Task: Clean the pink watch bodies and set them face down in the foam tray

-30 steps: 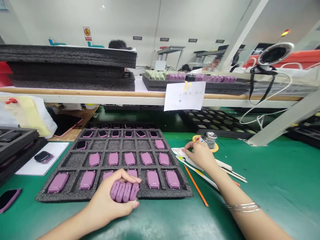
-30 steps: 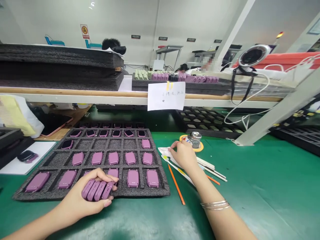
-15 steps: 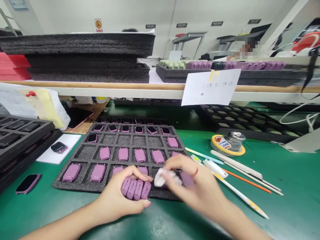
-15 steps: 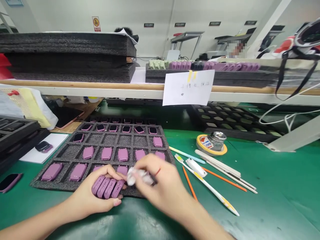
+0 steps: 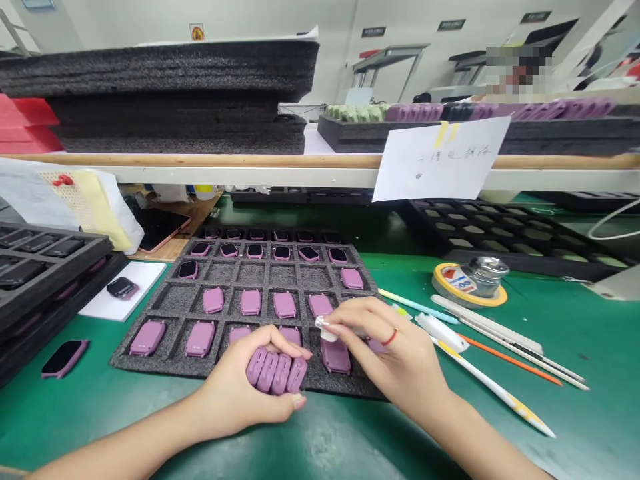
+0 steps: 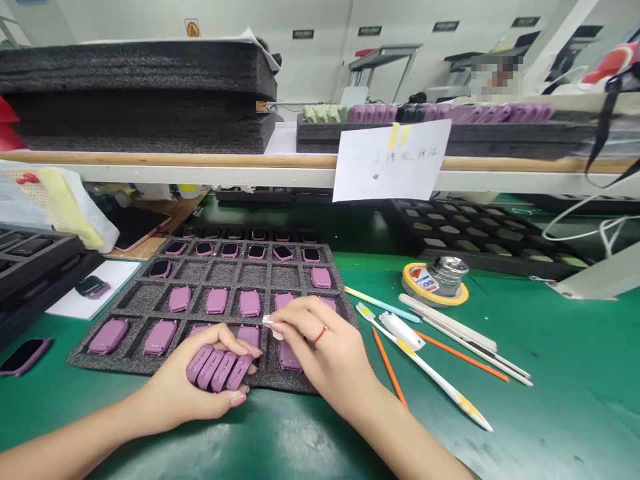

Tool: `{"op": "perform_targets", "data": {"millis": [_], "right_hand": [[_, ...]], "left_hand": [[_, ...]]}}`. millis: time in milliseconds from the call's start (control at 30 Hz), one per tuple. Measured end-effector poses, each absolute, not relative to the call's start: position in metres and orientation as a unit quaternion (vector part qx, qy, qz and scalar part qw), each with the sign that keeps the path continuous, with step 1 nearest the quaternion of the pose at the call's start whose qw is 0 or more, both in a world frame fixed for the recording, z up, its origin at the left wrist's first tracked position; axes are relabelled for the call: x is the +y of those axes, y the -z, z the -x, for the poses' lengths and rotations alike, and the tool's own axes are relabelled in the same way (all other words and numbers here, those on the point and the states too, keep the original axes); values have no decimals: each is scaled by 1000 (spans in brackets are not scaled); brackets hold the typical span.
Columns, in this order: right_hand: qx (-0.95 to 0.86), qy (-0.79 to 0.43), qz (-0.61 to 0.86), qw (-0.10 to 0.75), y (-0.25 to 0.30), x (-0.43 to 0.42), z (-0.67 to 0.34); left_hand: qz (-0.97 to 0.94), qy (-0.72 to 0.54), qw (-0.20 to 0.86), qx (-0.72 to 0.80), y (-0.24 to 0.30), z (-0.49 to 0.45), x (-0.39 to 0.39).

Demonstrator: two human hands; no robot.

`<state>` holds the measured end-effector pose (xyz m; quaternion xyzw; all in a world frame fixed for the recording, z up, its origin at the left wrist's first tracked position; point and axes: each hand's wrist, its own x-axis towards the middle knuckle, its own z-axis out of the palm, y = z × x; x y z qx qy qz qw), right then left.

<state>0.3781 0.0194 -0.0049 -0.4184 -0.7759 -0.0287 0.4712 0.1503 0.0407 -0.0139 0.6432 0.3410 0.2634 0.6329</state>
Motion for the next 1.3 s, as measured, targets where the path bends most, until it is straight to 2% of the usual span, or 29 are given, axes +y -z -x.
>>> {"op": "perform_targets", "data": {"millis": [200, 367, 467, 633, 867, 967, 1067, 1167, 1233, 1300], "right_hand": [[-795, -56, 361, 484, 7, 2, -356], [-831, -23, 351, 430, 13, 4, -362], [-813, -10, 380, 442, 11, 5, -369], [-840, -72, 345, 412, 8, -1, -362], [-773, 48, 436, 459, 9, 14, -392], [-714, 161, 549, 404, 8, 19, -428], [-668, 218, 621, 348, 11, 24, -452], [-654, 127, 623, 411, 12, 24, -440], [-654, -41, 598, 462, 8, 19, -414], [-648, -244, 554, 463, 3, 13, -385]], "left_hand": [[-650, -268, 628, 334, 12, -152, 41], [-666, -267, 601, 353, 12, -153, 43], [-648, -270, 623, 346, 13, -152, 43], [-645, -275, 633, 329, 14, -152, 43], [-632, -279, 640, 337, 17, -151, 41], [-636, -292, 632, 331, 19, -150, 38], [-652, -305, 616, 319, 19, -148, 34], [-695, -314, 568, 309, 17, -146, 29], [-725, -325, 529, 298, 15, -144, 26], [-750, -342, 491, 282, 13, -142, 24]]}}
